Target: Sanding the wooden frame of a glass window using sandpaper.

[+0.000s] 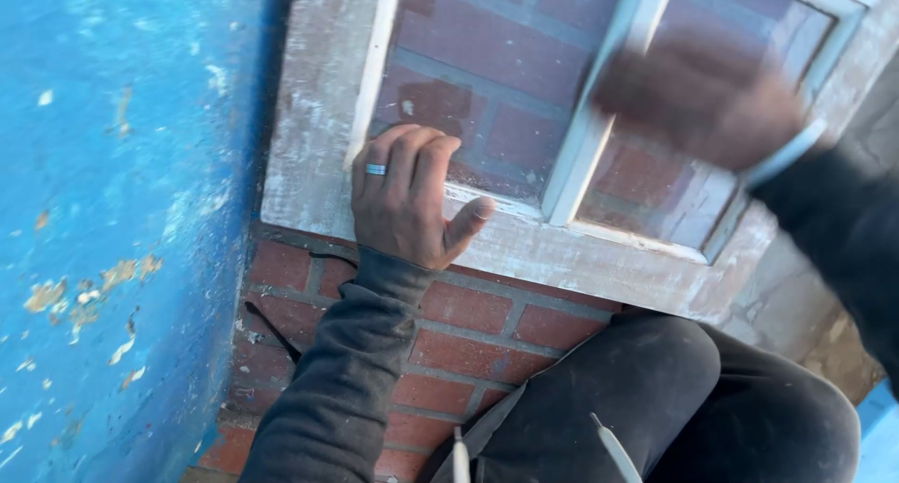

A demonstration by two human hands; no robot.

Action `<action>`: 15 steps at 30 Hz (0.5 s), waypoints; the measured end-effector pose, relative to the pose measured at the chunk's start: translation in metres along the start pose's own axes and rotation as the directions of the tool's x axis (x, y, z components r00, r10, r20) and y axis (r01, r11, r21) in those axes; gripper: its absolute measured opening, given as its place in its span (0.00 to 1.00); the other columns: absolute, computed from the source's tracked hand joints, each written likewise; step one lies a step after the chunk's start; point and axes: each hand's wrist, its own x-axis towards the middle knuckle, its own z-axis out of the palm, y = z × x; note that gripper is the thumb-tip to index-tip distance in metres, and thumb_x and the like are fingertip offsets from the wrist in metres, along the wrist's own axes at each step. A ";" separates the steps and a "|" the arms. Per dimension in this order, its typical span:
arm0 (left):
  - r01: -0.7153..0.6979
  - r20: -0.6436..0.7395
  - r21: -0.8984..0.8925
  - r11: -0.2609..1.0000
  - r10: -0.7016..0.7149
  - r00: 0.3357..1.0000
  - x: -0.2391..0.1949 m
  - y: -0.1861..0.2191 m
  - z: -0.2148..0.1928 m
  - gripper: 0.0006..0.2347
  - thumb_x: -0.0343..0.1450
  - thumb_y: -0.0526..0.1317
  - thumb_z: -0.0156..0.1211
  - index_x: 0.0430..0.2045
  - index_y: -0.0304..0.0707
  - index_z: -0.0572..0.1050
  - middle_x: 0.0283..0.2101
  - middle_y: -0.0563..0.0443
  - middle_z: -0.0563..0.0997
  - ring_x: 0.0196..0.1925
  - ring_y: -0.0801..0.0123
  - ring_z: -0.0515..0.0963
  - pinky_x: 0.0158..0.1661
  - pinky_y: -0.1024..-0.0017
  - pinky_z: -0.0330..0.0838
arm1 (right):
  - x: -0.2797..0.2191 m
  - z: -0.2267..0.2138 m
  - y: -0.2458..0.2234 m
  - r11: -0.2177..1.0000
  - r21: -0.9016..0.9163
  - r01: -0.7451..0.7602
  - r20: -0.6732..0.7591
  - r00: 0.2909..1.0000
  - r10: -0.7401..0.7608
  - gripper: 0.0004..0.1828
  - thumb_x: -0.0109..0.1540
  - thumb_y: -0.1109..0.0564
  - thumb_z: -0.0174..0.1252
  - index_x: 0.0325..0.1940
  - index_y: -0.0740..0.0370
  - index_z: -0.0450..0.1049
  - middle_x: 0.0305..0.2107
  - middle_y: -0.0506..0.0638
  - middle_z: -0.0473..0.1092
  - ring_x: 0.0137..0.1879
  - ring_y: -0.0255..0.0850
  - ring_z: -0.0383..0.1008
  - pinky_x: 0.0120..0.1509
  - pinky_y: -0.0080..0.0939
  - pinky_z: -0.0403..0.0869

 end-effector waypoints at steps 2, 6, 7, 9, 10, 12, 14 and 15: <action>-0.001 0.006 -0.001 1.000 0.001 1.000 -0.001 0.001 0.001 0.32 0.75 0.63 0.27 0.41 0.35 0.77 0.45 0.43 0.78 0.51 0.53 0.75 0.54 0.54 0.68 | -0.046 0.037 -0.018 0.983 0.178 -0.050 0.055 0.998 0.041 0.28 0.66 0.57 0.67 0.70 0.54 0.70 0.64 0.49 0.69 0.64 0.42 0.70 0.67 0.40 0.73; -0.007 0.034 0.028 1.000 0.006 0.999 0.000 -0.002 0.002 0.32 0.75 0.64 0.27 0.41 0.36 0.77 0.45 0.44 0.78 0.52 0.54 0.75 0.55 0.53 0.68 | -0.034 0.022 -0.083 0.940 0.319 0.120 -0.010 0.992 -0.123 0.23 0.63 0.51 0.65 0.63 0.53 0.74 0.59 0.51 0.75 0.63 0.44 0.77 0.69 0.44 0.74; -0.006 0.037 0.031 1.000 0.005 0.999 0.000 -0.002 0.003 0.32 0.75 0.64 0.27 0.41 0.36 0.77 0.45 0.44 0.78 0.52 0.54 0.75 0.55 0.53 0.68 | -0.033 0.024 -0.065 0.939 0.322 0.120 -0.012 0.992 -0.122 0.23 0.63 0.51 0.65 0.63 0.53 0.74 0.59 0.51 0.75 0.63 0.44 0.77 0.69 0.44 0.74; -0.001 0.007 0.026 1.000 0.000 1.000 -0.001 -0.001 0.005 0.32 0.75 0.64 0.27 0.39 0.37 0.77 0.44 0.45 0.79 0.50 0.56 0.76 0.54 0.55 0.68 | -0.036 0.027 -0.036 0.975 0.120 -0.185 -0.073 0.978 0.194 0.23 0.69 0.53 0.70 0.67 0.59 0.76 0.62 0.57 0.76 0.61 0.48 0.82 0.67 0.45 0.83; 0.004 0.015 0.027 1.000 -0.005 1.000 -0.003 0.000 0.005 0.32 0.75 0.64 0.27 0.39 0.37 0.77 0.44 0.45 0.79 0.50 0.56 0.76 0.54 0.55 0.68 | -0.041 0.030 -0.047 0.974 0.128 -0.186 -0.069 0.978 0.195 0.23 0.69 0.53 0.70 0.67 0.59 0.76 0.62 0.57 0.76 0.61 0.48 0.82 0.67 0.45 0.83; 0.019 0.029 0.003 1.000 -0.019 0.999 -0.001 0.001 0.002 0.31 0.75 0.63 0.29 0.41 0.37 0.77 0.46 0.46 0.78 0.52 0.55 0.75 0.56 0.54 0.65 | -0.048 0.036 -0.068 0.937 0.334 -0.104 0.042 0.995 0.096 0.30 0.63 0.56 0.67 0.70 0.58 0.70 0.68 0.57 0.67 0.71 0.47 0.71 0.75 0.46 0.71; 0.016 0.045 -0.002 1.000 -0.016 0.999 0.001 0.002 0.001 0.30 0.75 0.63 0.31 0.41 0.37 0.77 0.46 0.46 0.77 0.52 0.55 0.74 0.57 0.54 0.65 | -0.039 0.005 -0.086 0.885 0.453 -0.104 0.066 0.994 0.083 0.27 0.63 0.54 0.62 0.68 0.57 0.71 0.67 0.54 0.68 0.71 0.46 0.70 0.76 0.48 0.70; 0.027 0.055 -0.012 1.000 -0.026 0.998 0.002 0.005 -0.003 0.29 0.75 0.63 0.33 0.42 0.36 0.77 0.46 0.46 0.77 0.53 0.54 0.74 0.57 0.55 0.64 | -0.036 -0.013 -0.097 0.819 0.566 -0.096 0.091 0.994 0.054 0.25 0.64 0.53 0.57 0.66 0.56 0.71 0.66 0.51 0.69 0.71 0.46 0.69 0.76 0.50 0.68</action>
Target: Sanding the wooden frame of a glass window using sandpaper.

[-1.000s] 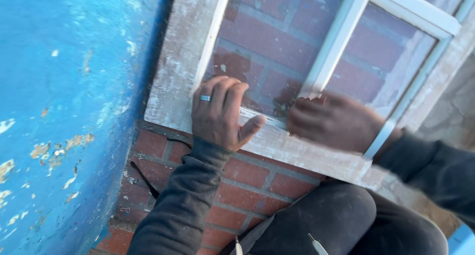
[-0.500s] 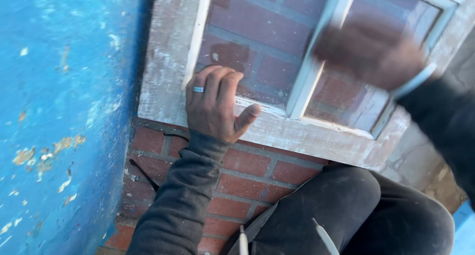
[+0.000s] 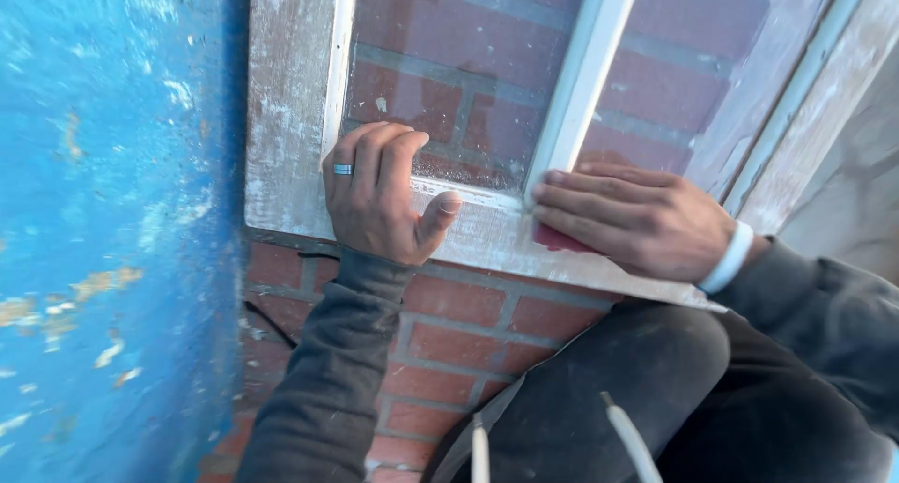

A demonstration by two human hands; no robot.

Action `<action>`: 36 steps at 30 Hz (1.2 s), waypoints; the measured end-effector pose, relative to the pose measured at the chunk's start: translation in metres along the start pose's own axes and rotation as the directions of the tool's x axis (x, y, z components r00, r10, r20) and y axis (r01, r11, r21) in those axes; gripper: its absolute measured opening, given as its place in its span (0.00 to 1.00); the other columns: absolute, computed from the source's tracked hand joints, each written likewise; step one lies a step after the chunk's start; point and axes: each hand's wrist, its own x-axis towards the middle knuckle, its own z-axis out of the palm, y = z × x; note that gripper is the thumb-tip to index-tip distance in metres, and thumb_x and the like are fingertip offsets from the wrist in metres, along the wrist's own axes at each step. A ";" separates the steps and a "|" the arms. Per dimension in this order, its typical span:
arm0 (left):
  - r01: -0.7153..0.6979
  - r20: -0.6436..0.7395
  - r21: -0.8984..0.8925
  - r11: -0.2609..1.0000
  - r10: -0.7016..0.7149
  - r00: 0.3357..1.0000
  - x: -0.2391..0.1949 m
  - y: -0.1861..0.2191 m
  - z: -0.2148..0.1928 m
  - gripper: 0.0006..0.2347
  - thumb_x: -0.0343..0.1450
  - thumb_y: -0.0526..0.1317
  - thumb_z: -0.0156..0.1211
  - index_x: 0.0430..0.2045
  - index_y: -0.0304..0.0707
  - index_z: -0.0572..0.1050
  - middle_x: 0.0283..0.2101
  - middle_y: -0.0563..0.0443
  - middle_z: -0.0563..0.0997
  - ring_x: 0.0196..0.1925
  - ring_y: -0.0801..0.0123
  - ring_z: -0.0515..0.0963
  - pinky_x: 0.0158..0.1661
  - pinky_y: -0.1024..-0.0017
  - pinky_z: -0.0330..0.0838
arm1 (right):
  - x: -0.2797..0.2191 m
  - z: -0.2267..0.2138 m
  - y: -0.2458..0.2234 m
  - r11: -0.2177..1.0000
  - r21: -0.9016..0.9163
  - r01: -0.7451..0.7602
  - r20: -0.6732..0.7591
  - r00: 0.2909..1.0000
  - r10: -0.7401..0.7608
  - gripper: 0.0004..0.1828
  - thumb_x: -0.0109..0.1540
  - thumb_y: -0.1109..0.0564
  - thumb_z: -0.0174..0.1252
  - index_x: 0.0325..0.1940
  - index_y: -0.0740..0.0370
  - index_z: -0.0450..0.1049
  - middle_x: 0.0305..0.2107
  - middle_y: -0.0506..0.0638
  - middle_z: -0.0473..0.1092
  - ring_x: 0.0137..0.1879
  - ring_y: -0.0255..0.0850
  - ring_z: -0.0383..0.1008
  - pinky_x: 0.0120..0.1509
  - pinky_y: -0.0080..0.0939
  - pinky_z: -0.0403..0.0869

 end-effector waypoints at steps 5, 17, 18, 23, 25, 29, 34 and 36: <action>-0.114 -0.087 -0.094 0.989 0.106 0.991 -0.007 -0.008 0.018 0.30 0.74 0.66 0.36 0.41 0.36 0.76 0.43 0.45 0.77 0.50 0.53 0.76 0.55 0.56 0.66 | 0.006 0.000 -0.058 0.559 0.694 -0.454 -0.225 0.600 0.768 0.20 0.61 0.69 0.62 0.59 0.67 0.76 0.47 0.59 0.71 0.46 0.48 0.75 0.45 0.44 0.76; -0.080 0.101 -0.290 0.954 0.114 0.988 -0.026 0.098 0.005 0.24 0.76 0.43 0.56 0.68 0.41 0.62 0.68 0.40 0.62 0.70 0.43 0.62 0.66 0.44 0.61 | 0.023 0.048 -0.096 -0.006 1.000 0.008 0.006 -0.006 1.000 0.08 0.62 0.65 0.64 0.40 0.64 0.71 0.27 0.52 0.72 0.35 0.38 0.76 0.37 0.35 0.71; -0.194 0.067 -0.127 0.973 0.203 0.977 -0.028 0.097 0.008 0.27 0.76 0.50 0.57 0.71 0.45 0.61 0.73 0.41 0.56 0.75 0.45 0.55 0.70 0.44 0.55 | 0.024 0.047 -0.097 -0.027 0.999 0.019 0.028 -0.049 0.998 0.08 0.62 0.64 0.64 0.40 0.62 0.70 0.30 0.47 0.70 0.36 0.33 0.72 0.37 0.30 0.67; -0.276 0.223 -0.144 0.950 0.303 0.927 -0.019 0.101 0.014 0.27 0.70 0.43 0.64 0.66 0.42 0.67 0.63 0.43 0.72 0.64 0.51 0.73 0.64 0.53 0.66 | 0.037 0.054 -0.105 -0.142 0.957 0.252 0.138 0.036 0.990 0.05 0.63 0.64 0.62 0.41 0.63 0.73 0.29 0.51 0.73 0.37 0.37 0.77 0.43 0.34 0.74; -0.223 0.192 -0.229 0.948 0.268 0.944 -0.013 0.077 0.034 0.22 0.73 0.37 0.59 0.64 0.43 0.69 0.59 0.45 0.76 0.61 0.53 0.77 0.61 0.56 0.70 | 0.032 0.048 -0.100 -0.134 0.972 0.193 0.113 0.114 0.987 0.05 0.62 0.63 0.61 0.42 0.63 0.74 0.31 0.52 0.75 0.40 0.39 0.78 0.45 0.34 0.73; -0.426 0.244 -0.184 0.886 0.461 0.853 0.031 0.042 0.048 0.16 0.75 0.34 0.59 0.57 0.50 0.75 0.57 0.50 0.80 0.56 0.59 0.80 0.55 0.62 0.77 | -0.015 0.036 -0.068 0.338 0.864 -0.374 -0.338 0.070 0.939 0.10 0.66 0.61 0.61 0.49 0.68 0.76 0.45 0.65 0.75 0.56 0.58 0.76 0.66 0.60 0.69; -0.814 0.338 -0.031 0.580 0.772 0.538 0.114 0.049 0.044 0.15 0.72 0.36 0.72 0.53 0.52 0.81 0.58 0.61 0.81 0.65 0.67 0.74 0.71 0.60 0.55 | -0.075 0.043 -0.029 -0.054 0.342 -0.938 -0.310 -0.167 0.936 0.55 0.71 0.40 0.75 0.82 0.69 0.45 0.74 0.69 0.35 0.80 0.71 0.39 0.77 0.81 0.43; -0.901 0.429 -0.064 0.429 0.827 0.363 0.126 0.043 0.047 0.15 0.74 0.39 0.66 0.57 0.51 0.79 0.61 0.58 0.79 0.67 0.65 0.72 0.68 0.60 0.60 | -0.086 0.064 -0.019 -0.105 -0.047 -0.993 -0.496 -0.068 0.866 0.49 0.79 0.16 0.36 0.86 0.57 0.49 0.71 0.63 0.49 0.60 0.56 0.70 0.49 0.53 0.73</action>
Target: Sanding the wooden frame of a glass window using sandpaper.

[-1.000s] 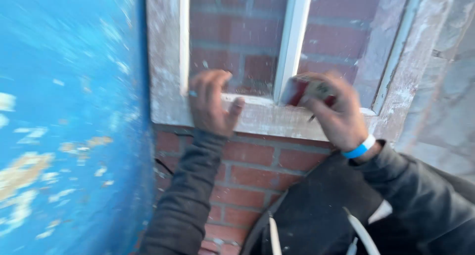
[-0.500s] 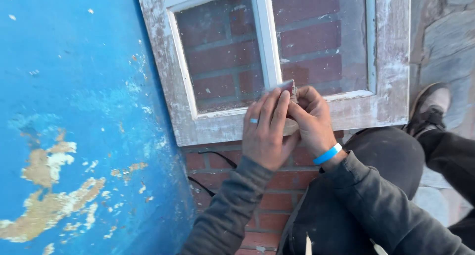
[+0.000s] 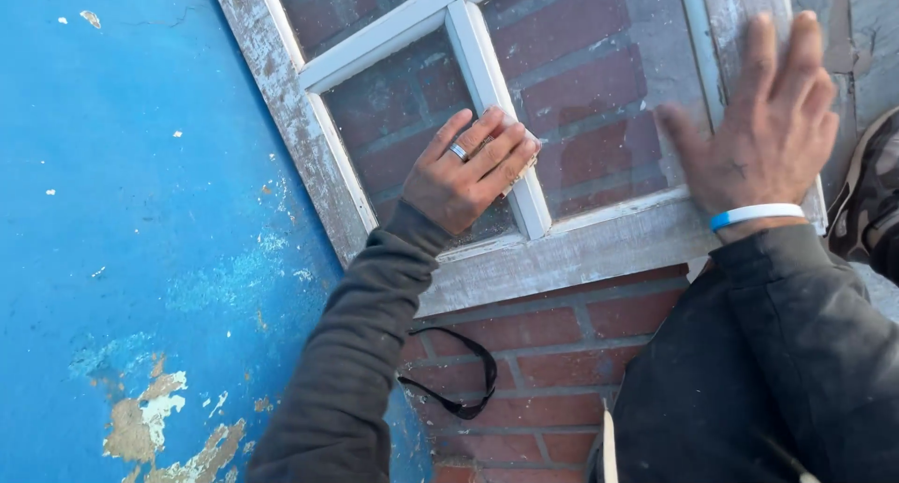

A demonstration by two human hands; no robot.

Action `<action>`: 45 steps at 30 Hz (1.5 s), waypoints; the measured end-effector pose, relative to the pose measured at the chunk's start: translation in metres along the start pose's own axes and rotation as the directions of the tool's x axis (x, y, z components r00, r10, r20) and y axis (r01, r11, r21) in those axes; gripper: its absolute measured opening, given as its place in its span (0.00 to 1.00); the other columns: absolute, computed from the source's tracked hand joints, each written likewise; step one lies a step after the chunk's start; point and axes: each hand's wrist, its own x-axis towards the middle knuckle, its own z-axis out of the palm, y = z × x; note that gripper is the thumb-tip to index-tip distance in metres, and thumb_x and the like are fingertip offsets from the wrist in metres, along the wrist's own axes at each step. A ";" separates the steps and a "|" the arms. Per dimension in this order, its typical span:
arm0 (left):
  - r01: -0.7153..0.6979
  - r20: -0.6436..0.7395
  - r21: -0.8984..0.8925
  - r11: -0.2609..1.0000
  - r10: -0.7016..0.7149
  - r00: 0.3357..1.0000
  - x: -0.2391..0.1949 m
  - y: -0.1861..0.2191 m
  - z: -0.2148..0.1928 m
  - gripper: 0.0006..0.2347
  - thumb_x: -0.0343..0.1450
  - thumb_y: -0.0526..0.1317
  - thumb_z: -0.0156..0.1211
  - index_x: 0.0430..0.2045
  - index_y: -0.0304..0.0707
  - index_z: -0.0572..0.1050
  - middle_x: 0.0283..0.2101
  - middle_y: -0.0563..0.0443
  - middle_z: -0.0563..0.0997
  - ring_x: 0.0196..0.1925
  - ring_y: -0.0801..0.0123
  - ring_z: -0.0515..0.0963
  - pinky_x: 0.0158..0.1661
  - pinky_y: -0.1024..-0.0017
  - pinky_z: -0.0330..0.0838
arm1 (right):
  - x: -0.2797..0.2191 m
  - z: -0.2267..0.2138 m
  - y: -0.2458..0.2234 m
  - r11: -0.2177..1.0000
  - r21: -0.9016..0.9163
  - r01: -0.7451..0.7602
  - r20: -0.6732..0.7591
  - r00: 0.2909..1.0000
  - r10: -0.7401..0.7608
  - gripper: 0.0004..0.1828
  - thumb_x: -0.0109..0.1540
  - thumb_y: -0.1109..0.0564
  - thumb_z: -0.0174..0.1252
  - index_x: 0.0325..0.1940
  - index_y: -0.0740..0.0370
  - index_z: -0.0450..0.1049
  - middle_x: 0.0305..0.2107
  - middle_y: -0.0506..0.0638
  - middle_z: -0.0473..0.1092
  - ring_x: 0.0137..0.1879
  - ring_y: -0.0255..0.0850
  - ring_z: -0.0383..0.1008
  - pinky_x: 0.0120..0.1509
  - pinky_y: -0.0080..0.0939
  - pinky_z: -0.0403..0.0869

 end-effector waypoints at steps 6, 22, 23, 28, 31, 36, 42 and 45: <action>-0.327 0.097 -0.145 0.934 0.342 0.935 -0.023 0.008 0.009 0.17 0.72 0.37 0.68 0.56 0.53 0.77 0.62 0.54 0.79 0.65 0.65 0.73 0.66 0.62 0.65 | 0.016 -0.014 0.011 0.996 0.024 0.089 -0.068 0.994 -0.087 0.40 0.75 0.41 0.69 0.85 0.56 0.60 0.62 0.59 0.61 0.49 0.50 0.72 0.44 0.45 0.79; -0.491 0.072 -0.250 0.834 0.522 0.850 0.019 -0.023 0.023 0.23 0.73 0.33 0.71 0.63 0.45 0.70 0.64 0.50 0.76 0.64 0.61 0.78 0.63 0.68 0.73 | 0.031 0.032 0.047 0.791 0.564 0.235 -0.147 0.972 -0.183 0.27 0.89 0.60 0.65 0.84 0.82 0.63 0.54 0.77 0.72 0.38 0.56 0.72 0.36 0.48 0.75; -0.383 0.049 -0.170 0.908 0.396 0.917 0.028 -0.026 0.013 0.17 0.73 0.32 0.68 0.56 0.42 0.74 0.56 0.51 0.81 0.56 0.67 0.81 0.55 0.72 0.76 | 0.029 0.036 0.046 0.760 0.609 0.227 -0.146 0.974 -0.174 0.26 0.89 0.64 0.63 0.85 0.82 0.61 0.54 0.79 0.73 0.40 0.59 0.74 0.40 0.51 0.77; -0.453 0.084 -0.217 0.865 0.479 0.874 -0.008 -0.028 0.029 0.20 0.76 0.36 0.70 0.64 0.52 0.74 0.69 0.54 0.70 0.70 0.66 0.71 0.72 0.64 0.54 | 0.016 0.065 0.043 0.581 0.804 0.122 -0.040 0.988 -0.152 0.26 0.88 0.68 0.51 0.86 0.78 0.48 0.48 0.85 0.71 0.37 0.69 0.77 0.36 0.56 0.79; -0.288 0.085 -0.006 0.958 0.287 0.954 0.003 -0.025 0.030 0.16 0.75 0.34 0.72 0.57 0.50 0.80 0.64 0.53 0.77 0.70 0.66 0.68 0.73 0.66 0.52 | 0.015 0.066 0.048 0.648 0.749 0.137 -0.066 0.989 -0.134 0.21 0.91 0.68 0.54 0.83 0.85 0.56 0.45 0.83 0.72 0.35 0.68 0.76 0.33 0.55 0.78; -0.276 0.085 -0.124 0.953 0.287 0.954 0.018 -0.048 0.020 0.13 0.75 0.34 0.69 0.53 0.47 0.81 0.60 0.50 0.79 0.65 0.64 0.73 0.65 0.66 0.68 | 0.012 0.074 0.047 0.557 0.830 0.037 0.038 0.992 -0.122 0.16 0.93 0.67 0.48 0.76 0.88 0.56 0.37 0.80 0.70 0.33 0.67 0.76 0.32 0.55 0.78; -0.365 0.090 -0.175 0.914 0.384 0.919 0.014 -0.039 0.026 0.22 0.74 0.31 0.71 0.62 0.49 0.73 0.65 0.50 0.73 0.65 0.66 0.76 0.62 0.69 0.77 | 0.008 0.086 0.049 0.510 0.860 0.024 0.034 0.994 -0.105 0.15 0.94 0.67 0.48 0.75 0.90 0.57 0.37 0.78 0.69 0.34 0.65 0.75 0.34 0.54 0.78; -0.362 0.103 -0.041 0.931 0.364 0.926 0.026 -0.018 0.011 0.21 0.74 0.33 0.69 0.61 0.43 0.69 0.59 0.51 0.80 0.60 0.67 0.80 0.60 0.70 0.76 | 0.011 0.069 0.047 0.611 0.788 0.070 0.006 0.993 -0.120 0.18 0.92 0.68 0.53 0.78 0.89 0.57 0.40 0.78 0.71 0.33 0.65 0.75 0.28 0.52 0.75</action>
